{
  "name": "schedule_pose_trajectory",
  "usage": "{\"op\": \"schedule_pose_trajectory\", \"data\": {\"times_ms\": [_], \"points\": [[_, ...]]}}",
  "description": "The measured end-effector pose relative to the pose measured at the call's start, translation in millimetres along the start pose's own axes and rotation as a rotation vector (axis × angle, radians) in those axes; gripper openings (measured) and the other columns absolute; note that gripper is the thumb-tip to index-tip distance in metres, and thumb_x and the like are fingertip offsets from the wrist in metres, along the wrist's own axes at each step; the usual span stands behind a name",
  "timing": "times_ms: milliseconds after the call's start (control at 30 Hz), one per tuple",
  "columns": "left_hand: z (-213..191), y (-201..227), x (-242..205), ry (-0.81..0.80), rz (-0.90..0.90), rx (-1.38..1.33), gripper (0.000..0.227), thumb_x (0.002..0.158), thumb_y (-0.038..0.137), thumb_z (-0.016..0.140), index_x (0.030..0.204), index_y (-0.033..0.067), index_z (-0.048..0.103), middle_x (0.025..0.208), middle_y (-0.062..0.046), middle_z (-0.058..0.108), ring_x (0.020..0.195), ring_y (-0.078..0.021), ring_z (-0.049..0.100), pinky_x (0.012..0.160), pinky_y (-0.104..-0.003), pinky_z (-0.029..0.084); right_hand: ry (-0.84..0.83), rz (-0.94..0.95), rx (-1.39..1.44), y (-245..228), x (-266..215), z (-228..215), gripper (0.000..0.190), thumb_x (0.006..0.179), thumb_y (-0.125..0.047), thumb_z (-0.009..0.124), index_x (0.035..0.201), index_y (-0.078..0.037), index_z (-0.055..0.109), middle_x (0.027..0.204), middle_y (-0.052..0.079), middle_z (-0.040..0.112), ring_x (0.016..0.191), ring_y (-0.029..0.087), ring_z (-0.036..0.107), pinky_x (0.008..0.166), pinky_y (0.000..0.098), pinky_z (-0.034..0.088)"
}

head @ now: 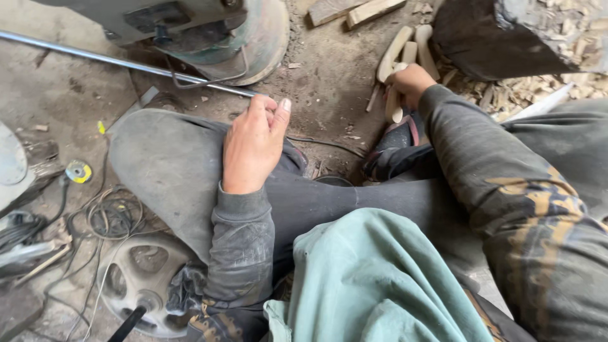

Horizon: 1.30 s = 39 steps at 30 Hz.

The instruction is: The person sits on the floor and uses a bench grinder to smooth and shape small wooden pieces. They hold each piece with both hands, press it against the spinning wheel, rotate it to work different sides, and then place it on the floor before picking up the next one.

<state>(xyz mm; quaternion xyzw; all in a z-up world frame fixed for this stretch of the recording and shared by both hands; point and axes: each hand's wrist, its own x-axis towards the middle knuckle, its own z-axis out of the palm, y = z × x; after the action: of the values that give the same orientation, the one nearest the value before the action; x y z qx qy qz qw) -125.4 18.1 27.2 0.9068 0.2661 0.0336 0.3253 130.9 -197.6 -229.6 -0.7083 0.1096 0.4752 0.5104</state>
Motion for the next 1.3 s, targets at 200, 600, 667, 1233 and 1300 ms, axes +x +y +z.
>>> {"op": "schedule_pose_trajectory", "data": {"times_ms": [200,600,667,1233,1300], "points": [[10.8,5.1,0.3,-0.113,0.069,-0.029,0.042,0.102,0.044,0.06,0.109,0.0025,0.062,0.079,-0.014,0.071,0.076,-0.0362,0.07,0.066,-0.049,0.052,0.329,0.022,-0.051,23.0,20.5,-33.4,0.031,0.097,-0.022,0.066,0.11,0.006,0.062,0.094,0.016,0.072,0.078,0.027,0.075,0.064,0.042,0.062],[24.3,13.1,5.4,-0.253,0.078,0.081,0.047,0.101,0.046,0.057,0.112,0.0008,0.062,0.087,-0.018,0.073,0.081,-0.0395,0.07,0.071,-0.051,0.053,0.531,-0.005,-0.662,60.2,66.2,-22.1,0.051,0.095,-0.024,0.058,0.134,0.008,0.047,0.134,0.032,0.054,0.121,0.045,0.056,0.102,0.0505,0.048],[29.1,14.0,8.8,-0.306,0.054,0.099,0.049,0.1,0.047,0.056,0.114,0.0005,0.062,0.086,-0.018,0.073,0.081,-0.0383,0.071,0.073,-0.05,0.054,0.531,0.005,-0.666,56.5,68.8,-14.3,0.056,0.097,-0.026,0.058,0.14,0.006,0.042,0.142,0.034,0.046,0.127,0.045,0.054,0.105,0.0509,0.047],[56.7,16.7,38.4,-0.392,0.038,0.061,0.047,0.099,0.043,0.058,0.116,-0.0011,0.062,0.092,-0.02,0.073,0.085,-0.0394,0.071,0.074,-0.05,0.054,0.615,-0.396,-0.467,2.2,96.2,42.4,0.053,0.099,-0.012,0.063,0.145,0.005,0.042,0.143,0.026,0.044,0.131,0.035,0.047,0.113,0.0473,0.04],[59.0,17.0,41.9,-0.406,0.038,0.066,0.047,0.1,0.043,0.058,0.116,-0.0013,0.062,0.092,-0.021,0.072,0.085,-0.0398,0.07,0.074,-0.05,0.054,0.624,-0.439,-0.713,-5.4,96.0,47.9,0.056,0.093,-0.012,0.067,0.143,0.003,0.046,0.142,0.023,0.046,0.131,0.033,0.047,0.114,0.0454,0.039]]}}
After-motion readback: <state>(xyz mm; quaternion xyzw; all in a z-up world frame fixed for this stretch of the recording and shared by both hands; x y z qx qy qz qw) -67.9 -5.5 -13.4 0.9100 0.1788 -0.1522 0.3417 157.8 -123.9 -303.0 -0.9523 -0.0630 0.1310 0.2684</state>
